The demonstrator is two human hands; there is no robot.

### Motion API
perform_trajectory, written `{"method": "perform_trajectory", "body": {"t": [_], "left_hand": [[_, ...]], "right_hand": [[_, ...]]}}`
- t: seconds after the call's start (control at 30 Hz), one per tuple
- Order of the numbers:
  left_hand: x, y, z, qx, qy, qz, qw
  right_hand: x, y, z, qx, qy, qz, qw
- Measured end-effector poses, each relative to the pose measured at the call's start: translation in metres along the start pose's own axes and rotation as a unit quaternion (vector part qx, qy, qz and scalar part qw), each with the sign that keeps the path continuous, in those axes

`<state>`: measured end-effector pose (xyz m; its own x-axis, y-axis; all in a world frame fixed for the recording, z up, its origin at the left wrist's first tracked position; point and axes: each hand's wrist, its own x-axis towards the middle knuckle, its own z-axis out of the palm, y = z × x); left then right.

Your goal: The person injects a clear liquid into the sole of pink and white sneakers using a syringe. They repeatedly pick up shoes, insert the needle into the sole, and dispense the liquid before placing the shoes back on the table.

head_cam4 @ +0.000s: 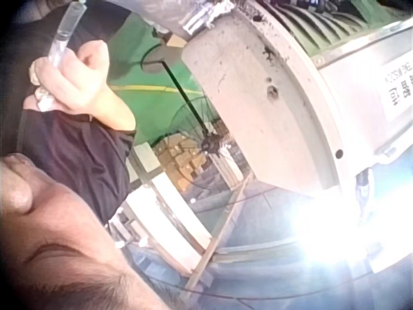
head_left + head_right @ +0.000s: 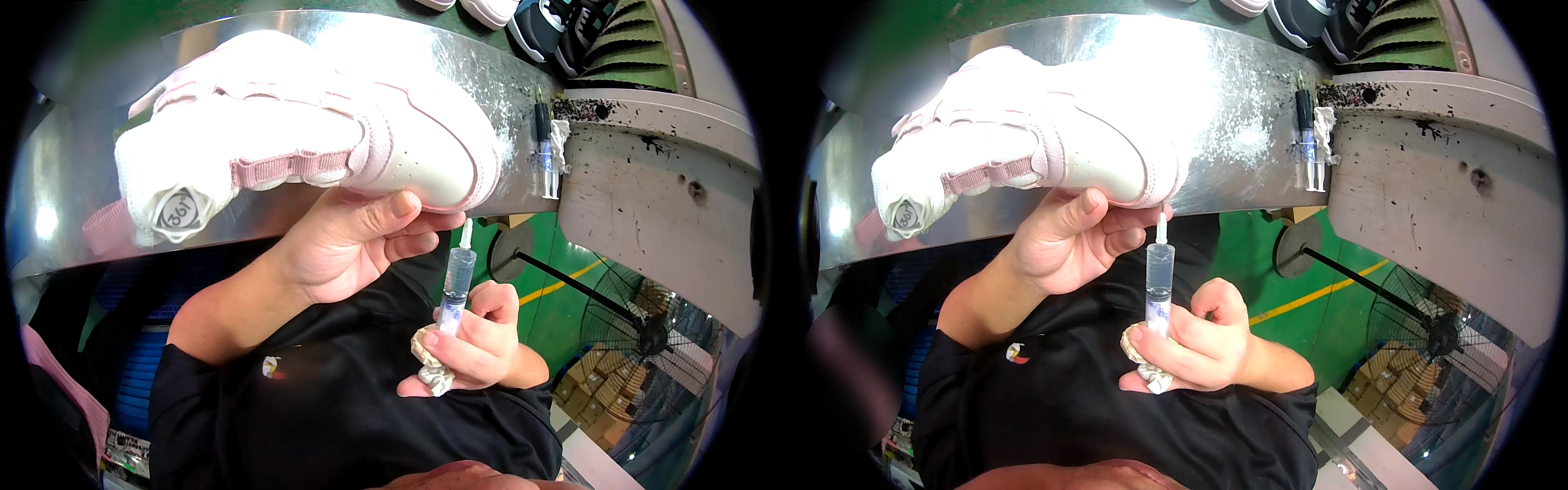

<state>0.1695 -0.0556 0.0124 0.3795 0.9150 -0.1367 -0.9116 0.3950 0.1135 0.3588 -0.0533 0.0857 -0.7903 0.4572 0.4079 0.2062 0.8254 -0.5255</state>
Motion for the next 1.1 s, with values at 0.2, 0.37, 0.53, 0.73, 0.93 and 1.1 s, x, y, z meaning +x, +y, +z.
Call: {"method": "perform_trajectory", "body": {"t": [0.2, 0.37, 0.53, 0.73, 0.93, 1.1], "left_hand": [[0.003, -0.001, 0.0, 0.006, -0.004, 0.009, 1.0], [0.006, -0.005, -0.004, 0.037, -0.011, 0.027, 0.999], [0.002, 0.0, -0.003, -0.003, 0.003, -0.011, 1.0], [-0.1, 0.008, -0.018, 0.044, 0.116, 0.064, 0.99], [-0.147, 0.056, -0.01, 0.212, 0.261, 0.152, 0.929], [-0.095, 0.102, -0.015, 0.309, 0.226, 0.167, 0.908]], "right_hand": [[-0.002, 0.001, 0.002, -0.013, -0.007, 0.002, 1.0], [-0.002, 0.003, 0.0, -0.011, -0.011, 0.008, 1.0], [-0.011, 0.002, -0.011, -0.044, 0.102, 0.02, 0.994], [-0.03, 0.066, -0.002, 0.014, 0.089, 0.135, 0.987], [-0.015, 0.116, 0.021, 0.054, 0.154, 0.175, 0.971], [-0.004, 0.13, 0.023, 0.02, 0.163, 0.154, 0.974]]}}
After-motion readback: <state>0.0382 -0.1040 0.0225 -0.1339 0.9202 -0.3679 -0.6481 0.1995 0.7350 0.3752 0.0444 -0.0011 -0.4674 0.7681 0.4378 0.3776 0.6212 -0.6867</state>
